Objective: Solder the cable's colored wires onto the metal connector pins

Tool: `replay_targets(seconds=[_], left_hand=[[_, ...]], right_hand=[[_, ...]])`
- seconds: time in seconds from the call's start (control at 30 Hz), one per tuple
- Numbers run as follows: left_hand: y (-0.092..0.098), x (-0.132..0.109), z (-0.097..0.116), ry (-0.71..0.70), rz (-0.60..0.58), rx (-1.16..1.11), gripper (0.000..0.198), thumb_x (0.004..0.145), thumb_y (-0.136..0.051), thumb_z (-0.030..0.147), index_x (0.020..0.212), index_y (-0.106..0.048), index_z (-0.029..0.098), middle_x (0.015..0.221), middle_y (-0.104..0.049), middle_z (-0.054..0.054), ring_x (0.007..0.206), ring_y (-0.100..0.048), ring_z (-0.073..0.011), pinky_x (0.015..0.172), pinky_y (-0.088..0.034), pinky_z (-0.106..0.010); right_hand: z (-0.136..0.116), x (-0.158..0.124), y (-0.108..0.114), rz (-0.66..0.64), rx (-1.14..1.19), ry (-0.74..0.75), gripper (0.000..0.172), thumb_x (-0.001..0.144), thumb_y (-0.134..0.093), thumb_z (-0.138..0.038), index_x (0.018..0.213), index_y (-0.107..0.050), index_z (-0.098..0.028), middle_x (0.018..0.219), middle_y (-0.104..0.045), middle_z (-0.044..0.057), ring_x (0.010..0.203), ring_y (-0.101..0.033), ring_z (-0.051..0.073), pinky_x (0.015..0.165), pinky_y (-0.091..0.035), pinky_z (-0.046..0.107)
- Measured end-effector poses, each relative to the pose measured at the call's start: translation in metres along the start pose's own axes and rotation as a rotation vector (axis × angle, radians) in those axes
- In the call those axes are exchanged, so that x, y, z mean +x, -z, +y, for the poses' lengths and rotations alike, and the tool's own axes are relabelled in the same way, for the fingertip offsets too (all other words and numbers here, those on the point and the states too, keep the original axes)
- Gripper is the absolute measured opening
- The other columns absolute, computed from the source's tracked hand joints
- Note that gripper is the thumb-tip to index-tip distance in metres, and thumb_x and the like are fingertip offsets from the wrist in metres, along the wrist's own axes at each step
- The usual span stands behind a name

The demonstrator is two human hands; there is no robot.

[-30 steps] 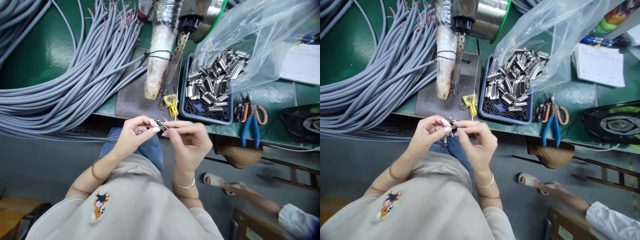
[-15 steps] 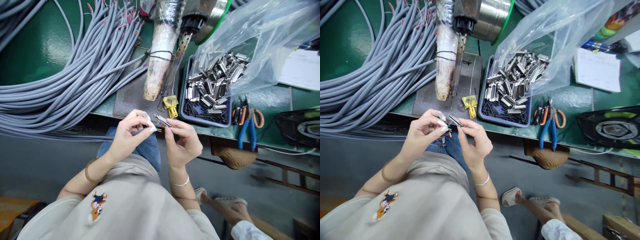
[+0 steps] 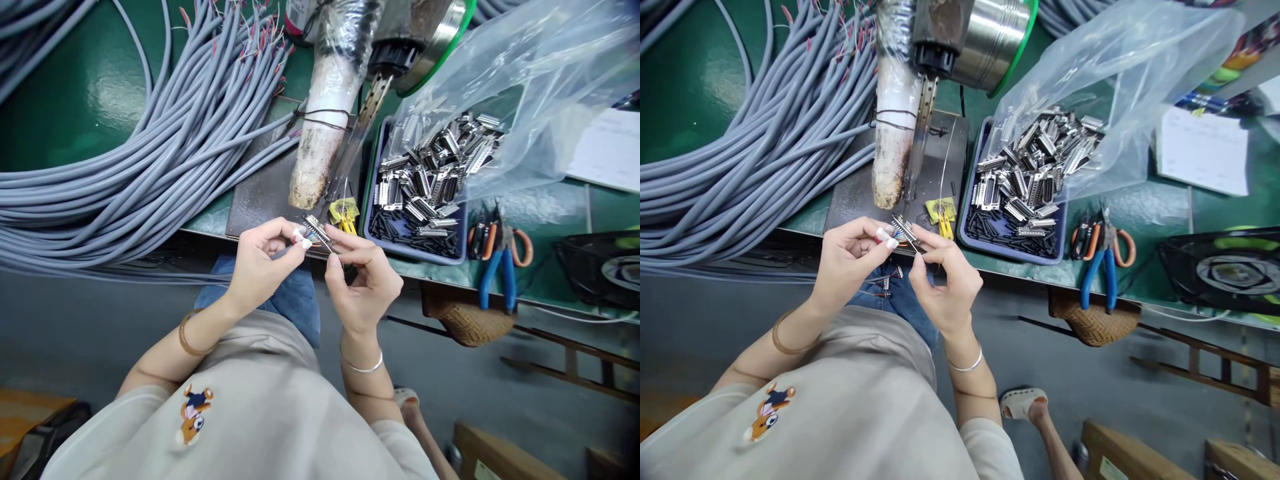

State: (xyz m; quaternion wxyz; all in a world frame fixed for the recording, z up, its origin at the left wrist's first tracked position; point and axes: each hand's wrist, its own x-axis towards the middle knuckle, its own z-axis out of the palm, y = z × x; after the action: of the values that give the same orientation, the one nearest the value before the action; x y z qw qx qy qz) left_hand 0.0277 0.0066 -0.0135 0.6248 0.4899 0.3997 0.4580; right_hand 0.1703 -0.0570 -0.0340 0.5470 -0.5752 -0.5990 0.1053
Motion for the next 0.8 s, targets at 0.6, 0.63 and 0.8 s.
replay_targets(seconds=[0.6, 0.63, 0.8], left_hand=[[-0.002, 0.009, 0.005, -0.031, 0.028, 0.114, 0.013, 0.073, -0.073, 0.018, 0.066, -0.063, 0.016, 0.072, -0.065, 0.0, 0.057, -0.049, -0.0059, 0.048, -0.035, -0.018], [-0.001, 0.009, 0.004, -0.014, 0.022, 0.11, 0.013, 0.073, -0.073, 0.018, 0.066, -0.062, 0.016, 0.071, -0.064, 0.0, 0.057, -0.05, -0.0064, 0.049, -0.035, -0.018], [0.004, 0.007, -0.004, 0.064, -0.005, 0.081, 0.015, 0.073, -0.075, 0.018, 0.067, -0.062, 0.016, 0.072, -0.062, -0.001, 0.062, -0.055, -0.0084, 0.051, -0.037, -0.018]], right_hand=[[0.001, 0.016, -0.002, 0.034, -0.013, 0.084, 0.017, 0.086, -0.07, -0.008, 0.088, -0.065, -0.024, 0.116, -0.079, 0.004, 0.1, -0.078, 0.02, 0.084, -0.067, 0.034], [0.001, 0.016, -0.002, 0.03, -0.028, 0.096, 0.017, 0.086, -0.071, -0.007, 0.088, -0.064, -0.023, 0.116, -0.079, 0.005, 0.098, -0.078, 0.019, 0.083, -0.067, 0.033], [0.003, 0.009, -0.001, 0.013, -0.102, 0.141, 0.019, 0.084, -0.071, -0.007, 0.086, -0.062, -0.023, 0.115, -0.08, 0.004, 0.089, -0.079, 0.017, 0.076, -0.065, 0.028]])
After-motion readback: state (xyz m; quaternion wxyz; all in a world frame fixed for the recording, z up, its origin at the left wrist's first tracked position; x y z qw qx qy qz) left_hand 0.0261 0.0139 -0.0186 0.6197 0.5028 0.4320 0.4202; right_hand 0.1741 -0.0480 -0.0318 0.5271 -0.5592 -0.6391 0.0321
